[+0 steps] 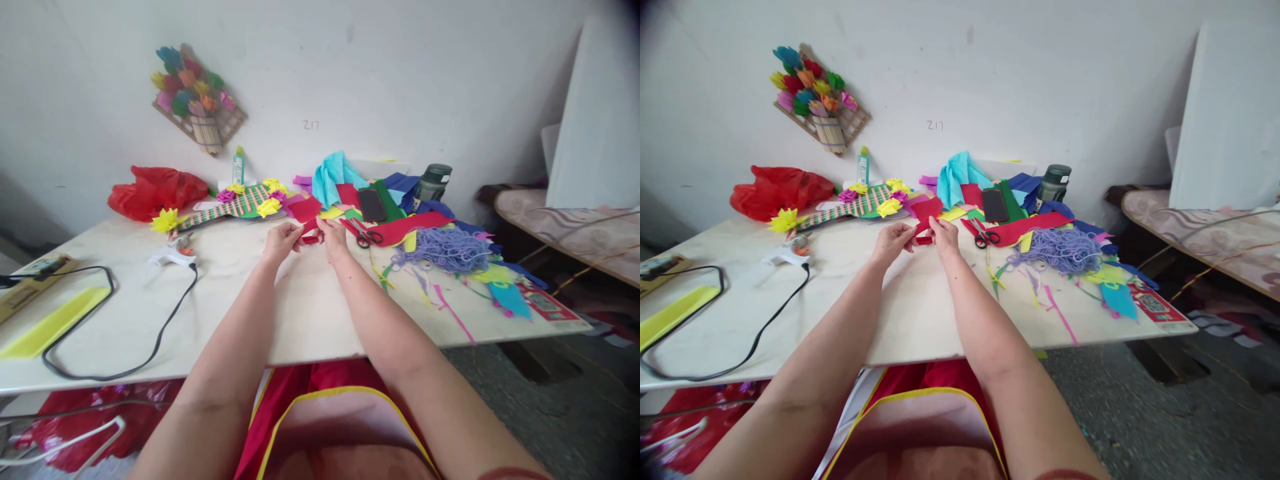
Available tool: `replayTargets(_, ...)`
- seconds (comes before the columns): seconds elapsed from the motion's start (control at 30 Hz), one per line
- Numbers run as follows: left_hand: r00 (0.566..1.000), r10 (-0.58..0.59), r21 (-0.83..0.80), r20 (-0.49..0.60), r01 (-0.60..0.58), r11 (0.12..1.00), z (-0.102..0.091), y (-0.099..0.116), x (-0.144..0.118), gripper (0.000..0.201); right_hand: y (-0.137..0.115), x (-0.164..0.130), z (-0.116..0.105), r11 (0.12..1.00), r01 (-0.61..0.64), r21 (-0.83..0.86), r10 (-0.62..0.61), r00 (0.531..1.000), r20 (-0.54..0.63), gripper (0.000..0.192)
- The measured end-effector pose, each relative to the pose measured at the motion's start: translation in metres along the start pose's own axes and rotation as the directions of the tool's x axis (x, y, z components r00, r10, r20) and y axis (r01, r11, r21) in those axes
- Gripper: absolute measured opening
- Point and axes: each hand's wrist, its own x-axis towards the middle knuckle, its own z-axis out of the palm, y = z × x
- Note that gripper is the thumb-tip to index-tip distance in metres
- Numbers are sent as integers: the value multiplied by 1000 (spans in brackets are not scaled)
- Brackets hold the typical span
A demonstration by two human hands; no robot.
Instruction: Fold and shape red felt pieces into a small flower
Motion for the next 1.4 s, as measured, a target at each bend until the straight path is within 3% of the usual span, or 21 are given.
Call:
replayTargets(0.1, 989, 27, -7, -147, -29, 1000, -4, -1, 3, 28, 7, 7, -7, 995, 29, -92, -31, 999, -25, 33)
replayTargets(0.17, 963, 14, -52, -269, -29, 998, -8, -1, 4, 27, 12, 13, -14, 957, 77, -278, -85, 996, -18, 34)
replayTargets(0.23, 937, -17, -99, -350, -19, 995, -10, -2, 5, 27, 16, 16, -19, 825, 94, -557, -114, 993, -2, 31)
replayTargets(0.33, 922, -59, -153, -384, -1, 988, -11, -3, 6, 28, 18, 16, -22, 530, 159, -833, -139, 985, 100, 26)
replayTargets(0.4, 922, -85, -181, -378, 17, 983, -9, -4, 6, 29, 18, 14, -20, 372, 230, -899, -137, 972, 192, 30)
replayTargets(0.5, 929, -126, -182, -348, 65, 981, -6, -7, 5, 30, 19, 12, -17, 256, 280, -925, -115, 959, 259, 34)
replayTargets(0.63, 953, -149, -108, -262, 125, 986, -4, -13, 4, 30, 22, 13, -15, 211, 258, -943, -64, 966, 250, 37)
replayTargets(0.77, 970, -162, -97, -181, 146, 985, -4, -17, 3, 27, 27, 16, -15, 168, 314, -934, -8, 948, 317, 36)
replayTargets(1.17, 954, -166, -153, -249, 130, 980, -7, -18, 4, 27, 21, 13, -10, 16, 414, -910, 76, 907, 414, 34)
replayTargets(1.4, 939, -187, -193, -289, 134, 972, -8, -16, 4, 31, 9, 8, -10, 65, 337, -939, 75, 937, 342, 28)
